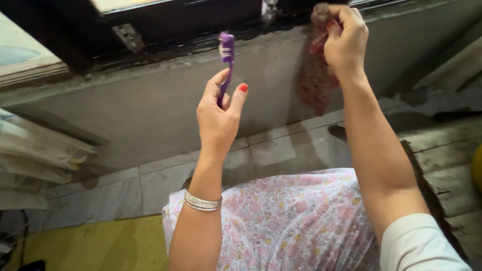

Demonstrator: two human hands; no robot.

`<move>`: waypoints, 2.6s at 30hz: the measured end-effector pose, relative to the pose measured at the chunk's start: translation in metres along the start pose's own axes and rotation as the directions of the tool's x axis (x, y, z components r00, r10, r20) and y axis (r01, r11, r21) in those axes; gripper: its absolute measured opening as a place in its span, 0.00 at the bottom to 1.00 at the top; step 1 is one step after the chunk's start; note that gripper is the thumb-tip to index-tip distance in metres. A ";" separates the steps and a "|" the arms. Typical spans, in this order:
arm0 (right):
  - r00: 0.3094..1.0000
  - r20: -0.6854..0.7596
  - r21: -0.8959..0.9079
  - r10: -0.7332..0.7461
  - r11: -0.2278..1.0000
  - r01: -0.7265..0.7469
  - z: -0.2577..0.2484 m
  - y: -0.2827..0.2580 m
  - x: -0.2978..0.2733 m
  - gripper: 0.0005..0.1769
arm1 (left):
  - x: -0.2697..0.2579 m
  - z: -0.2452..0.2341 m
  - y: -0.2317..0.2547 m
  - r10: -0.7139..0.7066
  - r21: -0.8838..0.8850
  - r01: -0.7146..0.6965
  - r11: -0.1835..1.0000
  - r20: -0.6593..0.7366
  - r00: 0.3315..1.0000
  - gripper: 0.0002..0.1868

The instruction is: The person cleans a window frame using a toothbrush and a cloth. They scrub the crevices and edges of the frame with the brush and wipe the surfaces with the cloth.

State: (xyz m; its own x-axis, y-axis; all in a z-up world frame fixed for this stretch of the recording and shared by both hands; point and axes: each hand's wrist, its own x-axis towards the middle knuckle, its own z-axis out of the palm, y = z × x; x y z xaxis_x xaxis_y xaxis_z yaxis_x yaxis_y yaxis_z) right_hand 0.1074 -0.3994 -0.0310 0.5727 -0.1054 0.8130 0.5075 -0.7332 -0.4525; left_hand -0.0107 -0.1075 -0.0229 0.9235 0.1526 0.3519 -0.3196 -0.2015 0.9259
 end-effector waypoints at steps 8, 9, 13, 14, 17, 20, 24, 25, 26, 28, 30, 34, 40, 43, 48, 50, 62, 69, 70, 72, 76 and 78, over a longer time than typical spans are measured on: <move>0.920 0.156 0.830 0.358 0.458 -0.319 -0.038 -0.040 0.017 0.08 | -0.003 0.071 -0.022 -0.024 0.045 0.018 0.999 0.151 0.988 0.44; 0.904 0.196 0.894 0.380 0.310 -0.324 -0.042 -0.042 0.020 0.09 | -0.002 0.079 -0.030 0.000 -0.006 0.001 1.000 0.144 0.990 0.35; 0.885 0.203 0.943 0.418 0.160 -0.292 -0.051 -0.057 0.017 0.14 | 0.005 0.099 -0.053 0.181 -0.025 -0.180 0.983 0.059 0.982 0.11; 0.857 0.202 0.940 0.474 0.150 -0.305 -0.049 -0.060 0.014 0.13 | 0.006 0.102 -0.055 0.124 -0.077 -0.122 0.990 0.028 0.992 0.10; 0.801 0.171 0.937 0.573 0.156 -0.312 -0.038 -0.058 0.007 0.15 | 0.012 0.108 -0.052 -0.116 -0.331 0.115 0.936 0.017 0.993 0.07; 0.921 0.142 0.921 0.362 0.294 -0.258 -0.027 -0.052 -0.013 0.14 | 0.014 0.118 -0.042 -0.141 -0.477 0.147 0.867 0.048 0.989 0.06; 0.897 0.152 0.771 0.414 0.518 -0.370 -0.012 -0.055 -0.024 0.26 | 0.018 0.135 -0.028 -0.155 -0.460 0.177 0.870 0.086 0.984 0.07; 0.891 0.147 0.713 0.430 0.578 -0.396 -0.011 -0.054 -0.025 0.28 | 0.019 0.140 -0.026 -0.131 -0.446 0.160 0.881 0.095 0.987 0.07; 0.892 0.157 0.678 0.424 0.611 -0.410 -0.011 -0.052 -0.025 0.28 | 0.022 0.142 -0.024 -0.106 -0.427 0.139 0.894 0.100 0.989 0.08; 0.895 0.178 0.605 0.409 0.672 -0.427 -0.010 -0.049 -0.020 0.28 | 0.029 0.148 -0.019 -0.092 -0.447 0.137 0.884 0.120 0.988 0.09; 0.847 0.303 0.704 0.436 0.497 -0.507 -0.012 -0.049 -0.011 0.31 | 0.039 0.153 -0.010 -0.024 -0.463 0.081 0.883 0.128 0.992 0.11; 0.707 0.527 0.658 0.471 0.300 -0.691 -0.026 -0.042 0.010 0.33 | 0.058 0.156 0.025 -0.061 -0.430 0.143 0.891 0.201 0.978 0.16; 0.882 0.343 0.780 0.322 0.426 -0.459 -0.058 0.002 0.039 0.36 | 0.081 0.172 0.071 0.041 -0.485 0.174 0.857 0.401 0.915 0.16; 0.882 0.112 0.793 0.459 0.494 -0.358 -0.066 0.024 0.044 0.29 | 0.085 0.176 0.067 0.167 -0.284 -0.084 0.955 0.284 0.944 0.13; 0.859 -0.467 0.142 0.213 0.976 -0.165 -0.031 0.059 0.031 0.16 | 0.115 0.161 0.044 0.440 -0.074 -0.434 0.898 0.105 0.892 0.16; 0.911 -0.411 -0.113 -0.026 0.993 -0.023 0.000 0.059 0.019 0.17 | 0.127 0.149 0.042 0.354 0.000 -0.358 0.934 0.143 0.924 0.17; 0.962 -0.211 -0.166 -0.172 0.976 0.138 0.031 0.032 -0.023 0.08 | 0.165 0.122 0.028 0.466 0.139 -0.541 0.830 0.362 0.807 0.16; 0.951 -0.055 -0.244 -0.305 0.928 0.283 -0.014 0.080 -0.006 0.08 | 0.157 0.150 0.008 0.694 0.022 -0.767 0.642 0.408 0.593 0.10; 0.948 -0.106 -0.267 -0.301 0.927 0.265 -0.017 0.095 -0.002 0.07 | 0.158 0.155 0.005 0.703 0.022 -0.783 0.622 0.425 0.571 0.09; 0.945 -0.217 -0.290 -0.243 0.941 0.175 -0.023 0.123 0.000 0.02 | 0.160 0.161 -0.003 0.720 0.006 -0.803 0.596 0.439 0.537 0.08; 0.906 -0.423 -0.254 -0.005 0.960 -0.114 -0.018 0.149 0.007 0.03 | 0.162 0.164 -0.013 0.742 -0.004 -0.822 0.569 0.434 0.512 0.06; 0.903 -0.422 -0.274 -0.078 0.961 -0.045 -0.013 0.137 0.009 0.03 | 0.164 0.166 -0.014 0.741 0.005 -0.822 0.570 0.430 0.517 0.06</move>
State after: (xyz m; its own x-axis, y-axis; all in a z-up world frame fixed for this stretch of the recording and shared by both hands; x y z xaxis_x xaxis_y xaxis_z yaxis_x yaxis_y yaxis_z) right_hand 0.1735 -0.5098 -0.0811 0.2055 -0.3213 0.9244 0.2853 -0.8839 -0.3706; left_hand 0.1805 -0.2400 -0.0008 0.3314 -0.4860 0.8087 -0.9398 -0.2453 0.2378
